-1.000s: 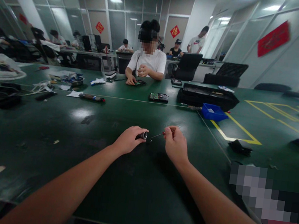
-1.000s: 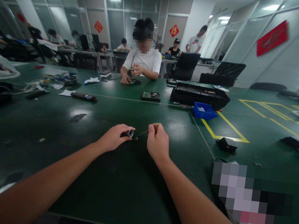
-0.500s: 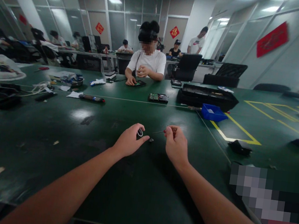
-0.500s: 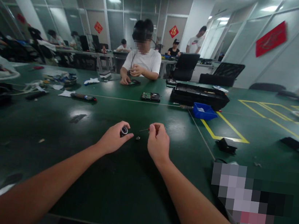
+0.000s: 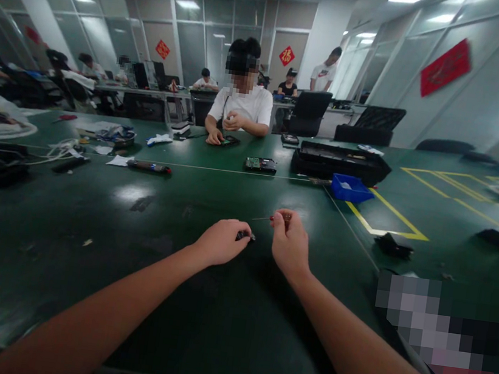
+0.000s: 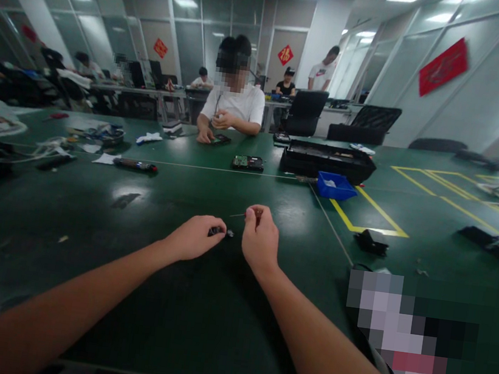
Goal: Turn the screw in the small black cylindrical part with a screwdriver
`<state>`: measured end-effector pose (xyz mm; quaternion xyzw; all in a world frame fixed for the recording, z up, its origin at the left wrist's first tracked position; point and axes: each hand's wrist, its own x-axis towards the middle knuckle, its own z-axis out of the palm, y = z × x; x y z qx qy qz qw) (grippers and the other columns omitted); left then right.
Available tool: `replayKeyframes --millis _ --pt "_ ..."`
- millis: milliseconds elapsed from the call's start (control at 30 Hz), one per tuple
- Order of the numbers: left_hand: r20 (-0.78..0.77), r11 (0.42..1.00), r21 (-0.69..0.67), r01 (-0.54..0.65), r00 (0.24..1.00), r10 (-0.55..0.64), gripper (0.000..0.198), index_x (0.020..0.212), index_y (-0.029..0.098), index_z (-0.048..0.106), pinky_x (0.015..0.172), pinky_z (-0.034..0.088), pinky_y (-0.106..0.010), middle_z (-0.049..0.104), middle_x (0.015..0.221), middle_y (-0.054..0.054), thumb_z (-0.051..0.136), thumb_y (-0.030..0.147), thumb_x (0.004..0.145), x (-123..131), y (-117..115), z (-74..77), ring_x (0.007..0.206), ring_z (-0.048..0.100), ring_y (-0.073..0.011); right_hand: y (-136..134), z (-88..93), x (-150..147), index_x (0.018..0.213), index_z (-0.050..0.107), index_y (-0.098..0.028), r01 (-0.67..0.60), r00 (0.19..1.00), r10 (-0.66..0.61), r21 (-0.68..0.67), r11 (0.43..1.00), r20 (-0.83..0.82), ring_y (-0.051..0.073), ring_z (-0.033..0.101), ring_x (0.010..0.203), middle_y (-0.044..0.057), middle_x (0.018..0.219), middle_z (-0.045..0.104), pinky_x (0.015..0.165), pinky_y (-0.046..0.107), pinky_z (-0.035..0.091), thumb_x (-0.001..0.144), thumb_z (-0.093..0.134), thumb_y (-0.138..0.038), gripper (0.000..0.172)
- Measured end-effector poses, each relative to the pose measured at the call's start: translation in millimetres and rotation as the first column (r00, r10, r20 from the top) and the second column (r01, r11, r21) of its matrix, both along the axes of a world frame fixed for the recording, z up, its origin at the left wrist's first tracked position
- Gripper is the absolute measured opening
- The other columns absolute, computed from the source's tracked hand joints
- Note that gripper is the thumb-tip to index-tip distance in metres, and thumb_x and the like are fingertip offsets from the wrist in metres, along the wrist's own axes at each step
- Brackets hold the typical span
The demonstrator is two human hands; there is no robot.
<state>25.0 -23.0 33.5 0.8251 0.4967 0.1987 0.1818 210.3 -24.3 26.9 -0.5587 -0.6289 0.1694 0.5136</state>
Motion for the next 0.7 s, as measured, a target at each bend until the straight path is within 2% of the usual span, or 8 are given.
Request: replayKeyframes --millis 167,300,433,533,600,633,667,700 --pt "-0.186 0.998 0.038 0.042 0.982 -0.034 0.03 0.115 0.03 0.072 0.077 0.051 -0.037 0.067 0.102 -0.008 0.053 0.04 0.094 9.5 15.2 -2.5 0.09 0.064 -0.0256 -0.3 0.2 0.7 0.103 0.061 -0.021 0.002 1.0 -0.002 -0.007 1.0 -0.006 0.023 0.066 0.08 0.007 0.088 0.07 0.074 0.036 0.047 0.099 0.045 -0.044 0.028" --pt "-0.224 0.996 0.065 0.06 0.974 -0.044 0.03 0.102 0.027 0.076 0.078 0.052 -0.041 0.067 0.099 -0.012 0.057 0.047 0.092 17.9 22.6 -12.6 0.091 0.065 -0.0304 -1.3 1.7 1.1 0.103 0.061 -0.021 -0.003 1.0 0.003 -0.017 1.0 -0.022 0.023 0.066 0.081 0.007 0.089 0.071 0.074 0.036 0.048 0.099 0.045 -0.044 0.028" --pt "-0.179 0.995 0.096 -0.021 0.983 0.038 0.02 0.091 0.025 0.076 0.079 0.052 -0.04 0.069 0.092 -0.011 0.06 0.035 0.09 15.6 29.7 -16.0 0.086 0.065 -0.0283 -2.4 2.5 0.7 0.103 0.06 -0.021 -0.008 1.0 0.008 -0.015 1.0 -0.028 0.023 0.066 0.082 0.008 0.09 0.071 0.076 0.037 0.048 0.099 0.045 -0.043 0.027" --pt "0.027 0.998 0.007 -0.057 0.998 0.057 0.019 0.089 0.023 0.076 0.075 0.051 -0.035 0.071 0.092 -0.009 0.062 0.036 0.087 3.3 37.4 -12.0 0.084 0.064 -0.0249 -2.5 2.4 0.7 0.103 0.061 -0.021 -0.018 0.999 0.017 -0.013 1.0 -0.033 0.023 0.066 0.082 0.007 0.089 0.071 0.075 0.036 0.048 0.1 0.045 -0.042 0.026" --pt "0.268 0.987 -0.154 -0.052 0.959 0.093 0.023 0.091 0.021 0.075 0.064 0.049 -0.029 0.07 0.089 -0.009 0.06 0.04 0.087 -9.5 42.6 -7.0 0.074 0.062 -0.0202 -2.3 1.9 0.8 0.102 0.061 -0.021 -0.027 0.999 0.027 -0.005 1.0 -0.039 0.023 0.066 0.083 0.007 0.089 0.07 0.076 0.036 0.048 0.1 0.046 -0.042 0.026" --pt "0.415 0.965 -0.258 -0.037 0.898 0.145 0.025 0.093 0.02 0.073 0.057 0.045 -0.025 0.068 0.086 -0.008 0.06 0.04 0.087 -17.1 44.7 -4.0 0.068 0.059 -0.0174 -2.1 1.7 0.9 0.102 0.06 -0.021 -0.031 0.999 0.031 0.0 1.0 -0.043 0.022 0.066 0.083 0.007 0.089 0.07 0.076 0.036 0.048 0.1 0.046 -0.042 0.026" --pt "0.558 0.931 -0.365 -0.004 0.8 0.222 0.025 0.094 0.019 0.071 0.051 0.04 -0.023 0.065 0.083 -0.007 0.059 0.04 0.087 -25.7 46.5 -0.9 0.062 0.056 -0.0148 -2.0 1.5 0.9 0.101 0.06 -0.021 -0.036 0.998 0.036 0.002 0.999 -0.047 0.022 0.066 0.083 0.007 0.09 0.07 0.076 0.036 0.048 0.1 0.046 -0.042 0.025" --pt "0.676 0.887 -0.459 0.048 0.667 0.313 0.025 0.094 0.018 0.068 0.046 0.035 -0.021 0.062 0.081 -0.006 0.06 0.04 0.087 -35.1 47.9 2.3 0.058 0.052 -0.0128 -1.9 1.5 1.0 0.101 0.06 -0.021 -0.037 0.998 0.038 0.005 0.999 -0.05 0.022 0.066 0.083 0.007 0.09 0.07 0.076 0.036 0.048 0.1 0.046 -0.042 0.025"
